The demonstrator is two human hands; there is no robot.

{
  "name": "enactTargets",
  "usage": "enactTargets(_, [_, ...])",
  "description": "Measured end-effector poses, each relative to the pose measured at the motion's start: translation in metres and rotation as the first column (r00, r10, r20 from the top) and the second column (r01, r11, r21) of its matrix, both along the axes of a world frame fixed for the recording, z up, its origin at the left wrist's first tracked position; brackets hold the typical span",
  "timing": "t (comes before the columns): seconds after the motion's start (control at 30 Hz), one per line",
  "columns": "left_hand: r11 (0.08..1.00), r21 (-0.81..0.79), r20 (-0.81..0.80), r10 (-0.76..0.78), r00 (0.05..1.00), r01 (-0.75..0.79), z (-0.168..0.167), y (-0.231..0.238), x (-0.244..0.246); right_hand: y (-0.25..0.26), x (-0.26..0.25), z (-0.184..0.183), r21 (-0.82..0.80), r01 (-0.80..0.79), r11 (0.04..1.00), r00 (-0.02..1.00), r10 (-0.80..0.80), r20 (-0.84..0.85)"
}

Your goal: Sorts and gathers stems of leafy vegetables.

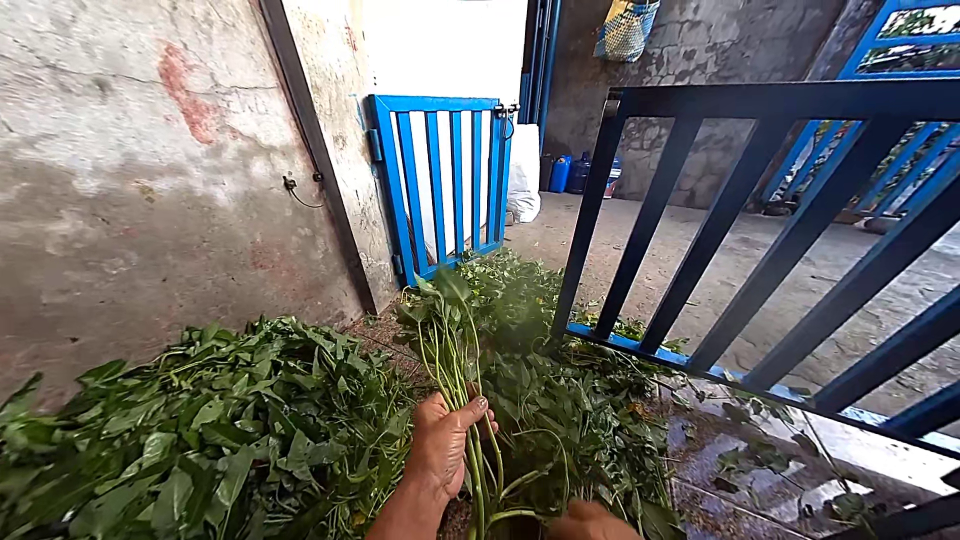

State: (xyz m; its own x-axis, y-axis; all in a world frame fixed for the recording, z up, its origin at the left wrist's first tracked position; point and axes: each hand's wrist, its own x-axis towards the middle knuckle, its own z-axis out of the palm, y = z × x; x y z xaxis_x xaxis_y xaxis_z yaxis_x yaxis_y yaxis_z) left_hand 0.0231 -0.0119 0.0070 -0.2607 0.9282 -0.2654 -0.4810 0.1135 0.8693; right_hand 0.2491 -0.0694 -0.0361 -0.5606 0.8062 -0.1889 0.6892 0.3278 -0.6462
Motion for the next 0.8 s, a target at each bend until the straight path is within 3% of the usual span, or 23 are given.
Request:
enactTargets(0.03, [1.0, 0.018, -0.013, -0.023, 1.0, 0.023, -0.002, -0.001, 0.002, 0.002, -0.002, 0.007, 0.1, 0.077, 0.992, 0.996, -0.081, 0.039])
enactTargets(0.1, [0.997, 0.042, -0.042, -0.069, 0.997, 0.071, -0.005, -0.004, 0.005, 0.013, -0.01, 0.019, 0.372, 0.199, 0.907, 0.98, -0.196, -0.046])
enactTargets(0.2, [0.99, 0.073, -0.096, -0.117, 0.988, 0.124, -0.01, -0.007, 0.008, 0.05, -0.027, 0.033, 0.753, 0.256, 0.607, 0.967, -0.165, -0.195])
enactTargets(0.27, [0.984, 0.101, -0.11, -0.137, 0.985, 0.148, -0.012, -0.007, 0.01, 0.076, -0.034, 0.045, 0.868, 0.215, 0.448, 0.977, -0.109, -0.186])
enactTargets(0.4, [0.977, 0.142, -0.107, -0.143, 0.984, 0.158, -0.014, -0.009, 0.013, 0.113, -0.037, 0.057, 0.954, 0.026, 0.298, 0.999, -0.034, -0.017])
enactTargets(0.53, [0.966, 0.191, -0.145, -0.148, 0.978, 0.174, -0.019, -0.011, 0.015, 0.13, -0.036, 0.053, 0.983, -0.027, 0.183, 0.999, -0.012, 0.03])
enactTargets(0.67, [0.954, 0.226, -0.175, -0.158, 0.972, 0.196, -0.021, -0.011, 0.017, 0.133, -0.029, 0.05, 0.993, 0.012, 0.12, 1.0, -0.01, -0.011])
enactTargets(0.8, [0.967, 0.2, -0.141, -0.132, 0.981, 0.159, -0.018, -0.009, 0.019, 0.111, -0.026, 0.046, 0.959, 0.238, 0.153, 0.971, -0.002, -0.241])
